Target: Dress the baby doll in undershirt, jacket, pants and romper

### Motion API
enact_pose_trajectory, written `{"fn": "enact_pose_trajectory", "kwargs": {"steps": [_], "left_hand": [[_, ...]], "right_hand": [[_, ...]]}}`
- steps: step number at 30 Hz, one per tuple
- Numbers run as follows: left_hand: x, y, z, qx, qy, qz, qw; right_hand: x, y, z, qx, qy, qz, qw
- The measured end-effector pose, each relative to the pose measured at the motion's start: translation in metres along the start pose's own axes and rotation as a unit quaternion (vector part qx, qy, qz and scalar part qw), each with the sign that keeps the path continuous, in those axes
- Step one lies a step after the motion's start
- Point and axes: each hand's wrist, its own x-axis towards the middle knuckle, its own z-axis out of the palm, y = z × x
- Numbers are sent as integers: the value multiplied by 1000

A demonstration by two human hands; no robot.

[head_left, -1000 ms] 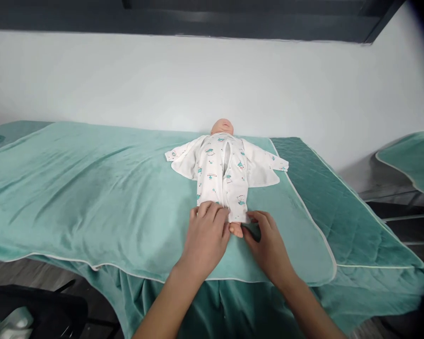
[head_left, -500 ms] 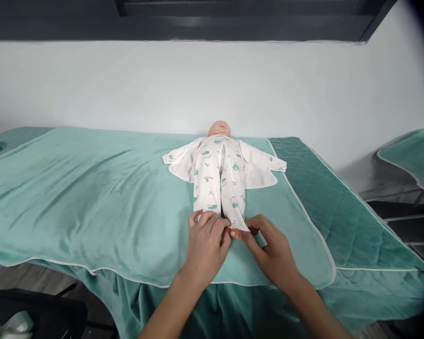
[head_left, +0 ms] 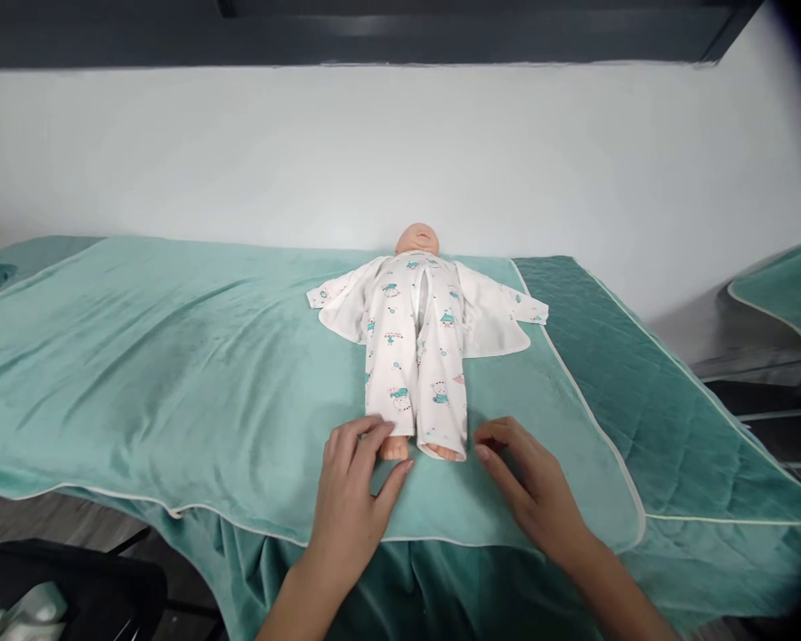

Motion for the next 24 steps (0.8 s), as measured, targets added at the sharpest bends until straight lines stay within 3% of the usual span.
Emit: {"fn": "enact_pose_trajectory", "kwargs": {"steps": [3,8,11,17,24], "left_hand": [[1,-4,-4,-38,-28,-17,999],[5,-1,-6,-143,-24,-60,988],[3,-4,-8,-135,1,-66,989],[2,-17,-5,-83,-12,-49,995],[10,-11,7,-59,74,-3,996]], "right_hand": [[3,4,4,28,5,46,999],[5,10,10,17,28,84,996],[5,11,12,3,32,83,996],[4,12,17,-26,60,52,996],[3,13,18,-35,66,54,996]]}}
